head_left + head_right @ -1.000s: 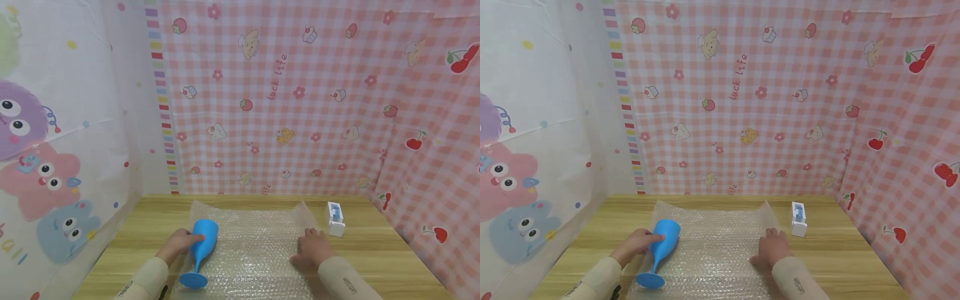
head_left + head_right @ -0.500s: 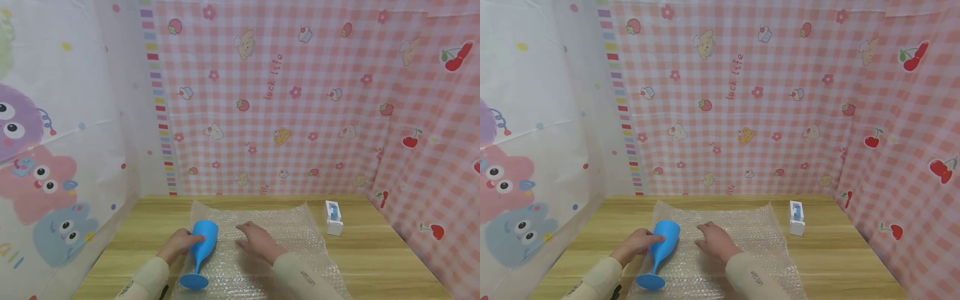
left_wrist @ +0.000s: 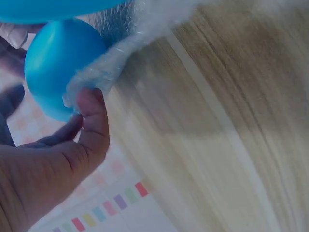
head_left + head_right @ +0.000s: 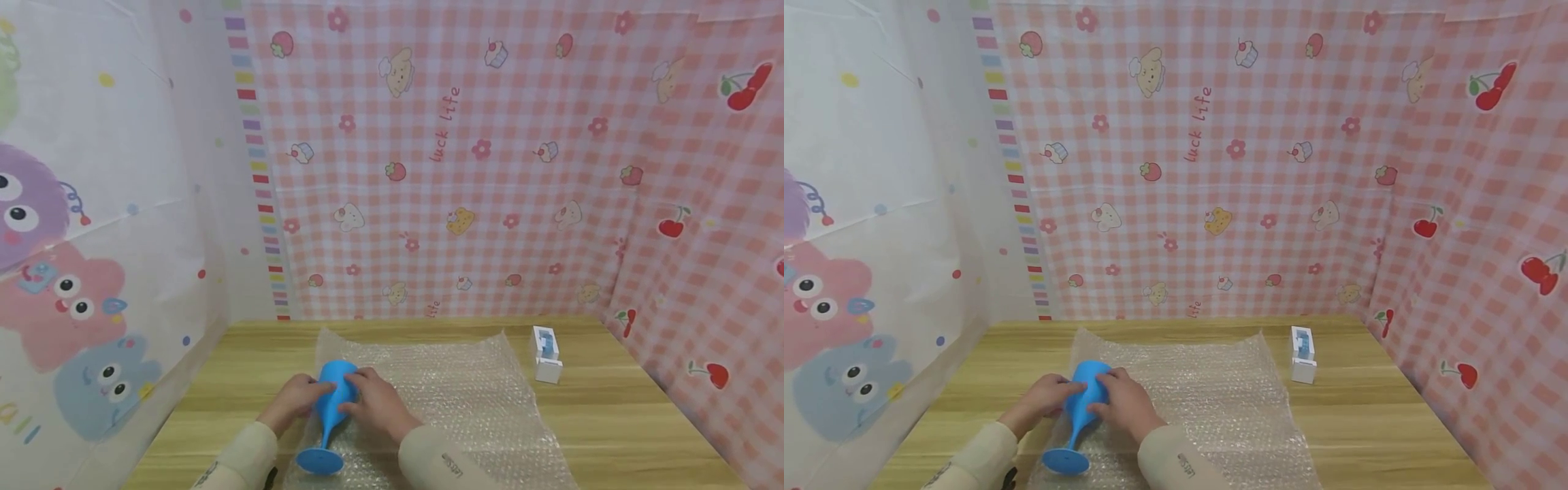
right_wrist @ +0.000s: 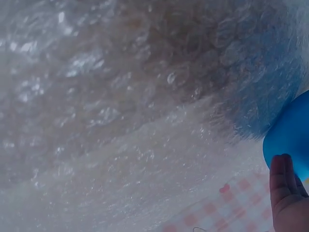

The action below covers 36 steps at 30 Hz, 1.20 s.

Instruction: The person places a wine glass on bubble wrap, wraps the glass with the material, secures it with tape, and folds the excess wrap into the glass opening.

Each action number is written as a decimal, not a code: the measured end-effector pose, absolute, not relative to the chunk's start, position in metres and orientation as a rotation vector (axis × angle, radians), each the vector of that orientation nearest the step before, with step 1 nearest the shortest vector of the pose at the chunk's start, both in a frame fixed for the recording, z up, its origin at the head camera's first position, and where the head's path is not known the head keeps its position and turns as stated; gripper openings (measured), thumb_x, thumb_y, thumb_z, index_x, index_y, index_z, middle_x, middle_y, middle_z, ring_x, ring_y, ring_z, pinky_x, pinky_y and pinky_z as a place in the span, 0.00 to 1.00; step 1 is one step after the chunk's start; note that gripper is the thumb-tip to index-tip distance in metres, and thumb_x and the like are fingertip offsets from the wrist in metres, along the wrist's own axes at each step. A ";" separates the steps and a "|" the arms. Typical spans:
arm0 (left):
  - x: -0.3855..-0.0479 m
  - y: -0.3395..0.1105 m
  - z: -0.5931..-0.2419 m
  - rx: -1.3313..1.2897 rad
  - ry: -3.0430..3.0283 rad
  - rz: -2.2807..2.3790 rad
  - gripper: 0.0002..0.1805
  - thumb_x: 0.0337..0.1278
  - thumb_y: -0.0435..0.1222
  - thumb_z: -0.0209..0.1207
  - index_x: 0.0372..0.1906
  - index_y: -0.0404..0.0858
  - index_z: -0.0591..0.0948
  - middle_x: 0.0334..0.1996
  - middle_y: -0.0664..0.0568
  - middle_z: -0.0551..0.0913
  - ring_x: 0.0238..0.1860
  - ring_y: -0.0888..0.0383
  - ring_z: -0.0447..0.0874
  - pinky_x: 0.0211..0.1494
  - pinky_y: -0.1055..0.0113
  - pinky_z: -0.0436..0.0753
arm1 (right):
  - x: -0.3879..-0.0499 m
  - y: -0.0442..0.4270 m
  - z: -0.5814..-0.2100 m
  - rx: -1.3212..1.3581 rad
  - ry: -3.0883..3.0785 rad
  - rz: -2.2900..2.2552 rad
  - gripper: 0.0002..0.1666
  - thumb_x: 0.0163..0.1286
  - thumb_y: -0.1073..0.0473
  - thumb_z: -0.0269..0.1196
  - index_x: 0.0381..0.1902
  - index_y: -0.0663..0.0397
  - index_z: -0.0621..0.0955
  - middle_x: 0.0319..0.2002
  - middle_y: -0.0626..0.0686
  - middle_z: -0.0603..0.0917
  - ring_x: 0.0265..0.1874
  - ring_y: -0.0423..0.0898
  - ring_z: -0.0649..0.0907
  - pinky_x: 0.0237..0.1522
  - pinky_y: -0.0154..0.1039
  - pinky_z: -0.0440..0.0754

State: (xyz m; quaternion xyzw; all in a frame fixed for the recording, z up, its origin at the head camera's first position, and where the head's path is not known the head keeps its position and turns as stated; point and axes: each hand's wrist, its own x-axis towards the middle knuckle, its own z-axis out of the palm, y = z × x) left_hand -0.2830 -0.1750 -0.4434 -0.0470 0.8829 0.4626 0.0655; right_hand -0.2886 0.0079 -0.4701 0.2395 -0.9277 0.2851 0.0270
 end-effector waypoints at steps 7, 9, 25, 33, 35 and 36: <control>-0.287 -0.183 -0.451 0.015 2.651 1.511 0.19 0.55 0.21 0.53 0.53 0.18 0.78 0.37 0.42 0.83 0.37 0.52 0.81 0.40 0.58 0.85 | -0.288 0.010 -0.469 0.638 -2.837 0.916 0.34 0.64 0.45 0.69 0.60 0.60 0.77 0.63 0.59 0.75 0.59 0.57 0.78 0.60 0.50 0.76; -0.286 -0.186 -0.454 0.090 2.686 1.493 0.21 0.50 0.19 0.56 0.53 0.19 0.78 0.36 0.44 0.82 0.38 0.52 0.80 0.39 0.59 0.84 | -0.287 0.012 -0.469 0.629 -2.837 0.918 0.34 0.64 0.45 0.69 0.62 0.58 0.77 0.62 0.58 0.76 0.59 0.57 0.78 0.60 0.50 0.76; -0.285 -0.185 -0.468 0.294 2.546 1.667 0.24 0.60 0.26 0.63 0.62 0.28 0.76 0.60 0.29 0.75 0.60 0.32 0.74 0.55 0.48 0.81 | -0.288 0.026 -0.464 0.749 -2.810 0.734 0.28 0.63 0.52 0.71 0.58 0.54 0.79 0.55 0.55 0.80 0.53 0.53 0.82 0.56 0.46 0.79; -0.283 -0.175 -0.465 0.313 2.590 1.623 0.23 0.60 0.31 0.66 0.61 0.32 0.78 0.61 0.31 0.75 0.55 0.37 0.80 0.50 0.51 0.84 | -0.289 0.041 -0.466 0.812 -2.759 0.830 0.26 0.62 0.57 0.72 0.58 0.56 0.81 0.53 0.56 0.82 0.46 0.50 0.84 0.49 0.41 0.82; -0.284 -0.173 -0.464 0.299 2.611 1.602 0.23 0.60 0.32 0.66 0.60 0.33 0.79 0.62 0.33 0.75 0.55 0.38 0.80 0.49 0.51 0.84 | -0.289 0.042 -0.466 0.806 -2.754 0.879 0.24 0.64 0.58 0.70 0.58 0.57 0.82 0.53 0.56 0.82 0.46 0.50 0.85 0.48 0.40 0.83; -0.284 -0.173 -0.464 0.298 2.620 1.590 0.22 0.60 0.32 0.66 0.60 0.34 0.79 0.62 0.34 0.75 0.55 0.38 0.79 0.49 0.50 0.84 | -0.289 0.043 -0.466 0.799 -2.754 0.901 0.23 0.65 0.58 0.68 0.58 0.57 0.82 0.53 0.57 0.82 0.46 0.50 0.85 0.49 0.41 0.83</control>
